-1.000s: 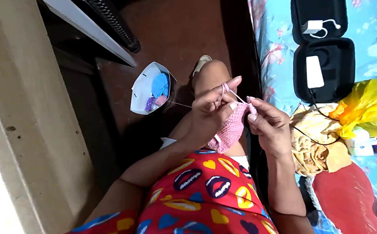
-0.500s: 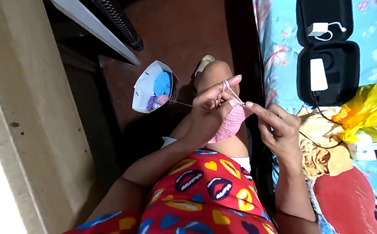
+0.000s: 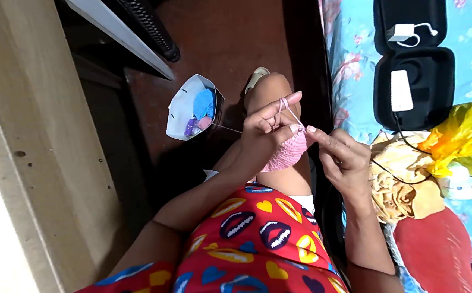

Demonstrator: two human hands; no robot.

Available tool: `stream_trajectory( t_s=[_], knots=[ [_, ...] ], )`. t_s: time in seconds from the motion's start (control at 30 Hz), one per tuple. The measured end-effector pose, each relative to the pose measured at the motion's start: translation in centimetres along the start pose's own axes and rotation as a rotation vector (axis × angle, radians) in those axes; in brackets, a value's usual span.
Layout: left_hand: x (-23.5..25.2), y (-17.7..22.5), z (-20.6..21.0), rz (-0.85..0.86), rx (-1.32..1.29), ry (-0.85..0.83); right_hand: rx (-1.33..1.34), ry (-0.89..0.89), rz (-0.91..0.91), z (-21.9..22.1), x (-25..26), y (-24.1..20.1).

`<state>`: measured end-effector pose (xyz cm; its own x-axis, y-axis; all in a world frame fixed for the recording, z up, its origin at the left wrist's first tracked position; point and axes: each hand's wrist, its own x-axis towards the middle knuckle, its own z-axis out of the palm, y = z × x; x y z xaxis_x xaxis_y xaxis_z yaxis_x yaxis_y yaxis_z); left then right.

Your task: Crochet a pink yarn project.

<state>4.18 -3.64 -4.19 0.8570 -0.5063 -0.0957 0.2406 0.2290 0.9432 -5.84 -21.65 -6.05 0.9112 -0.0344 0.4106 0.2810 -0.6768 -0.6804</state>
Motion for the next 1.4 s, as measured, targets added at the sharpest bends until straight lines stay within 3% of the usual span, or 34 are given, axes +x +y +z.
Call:
stream_trajectory(
  t_s=[0.1, 0.17, 0.27, 0.37, 0.43, 0.47, 0.57, 0.7, 0.93, 1.07, 1.23, 1.4],
  knots=[
    [-0.1, 0.1, 0.0, -0.031, 0.001, -0.021, 0.164, 0.008, 0.079, 0.3, -0.3, 0.1],
    [-0.7, -0.2, 0.3, 0.140, 0.121, -0.030, 0.200, 0.020, 0.120, 0.4, -0.3, -0.4],
    [-1.6, -1.4, 0.6, 0.535, 0.506, -0.026, 0.279, 0.028, 0.241, 0.5, 0.0, -2.3],
    [-2.0, -2.7, 0.6, 0.746, 0.695, -0.014, 0.595, 0.053, 0.503, 0.8, 0.4, -4.3],
    [-2.1, -2.8, 0.9, 0.644, 0.477, -0.038, 0.804, 0.115, 0.595, 1.3, 0.4, -4.6],
    [-2.1, -2.4, 1.1, 0.551, 0.323, -0.049, 0.801, 0.134, 0.555, 1.5, 0.3, -4.5],
    [-1.7, -0.8, 1.0, 0.311, 0.008, -0.093, 0.413, 0.153, 0.214, 1.3, -0.4, -3.3],
    [-0.5, 1.0, -0.1, 0.111, 0.057, -0.186, -0.042, 0.144, -0.034, 0.3, -0.4, -1.9],
    [0.4, 1.8, -1.1, -0.084, -0.065, -0.202, -0.115, 0.057, -0.091, -0.5, -0.1, -1.3],
    [0.7, 1.8, -1.3, -0.246, -0.201, -0.192, 0.264, 0.021, 0.037, -0.4, -0.4, -0.6],
    [-0.3, 0.2, 0.1, 0.051, 0.016, -0.204, 0.824, 0.015, 0.397, 1.2, -0.4, -1.7],
    [-0.1, -0.7, -0.8, -0.079, -0.040, -0.184, 0.958, 0.054, 0.569, 1.0, -0.1, -1.7]
  ],
)
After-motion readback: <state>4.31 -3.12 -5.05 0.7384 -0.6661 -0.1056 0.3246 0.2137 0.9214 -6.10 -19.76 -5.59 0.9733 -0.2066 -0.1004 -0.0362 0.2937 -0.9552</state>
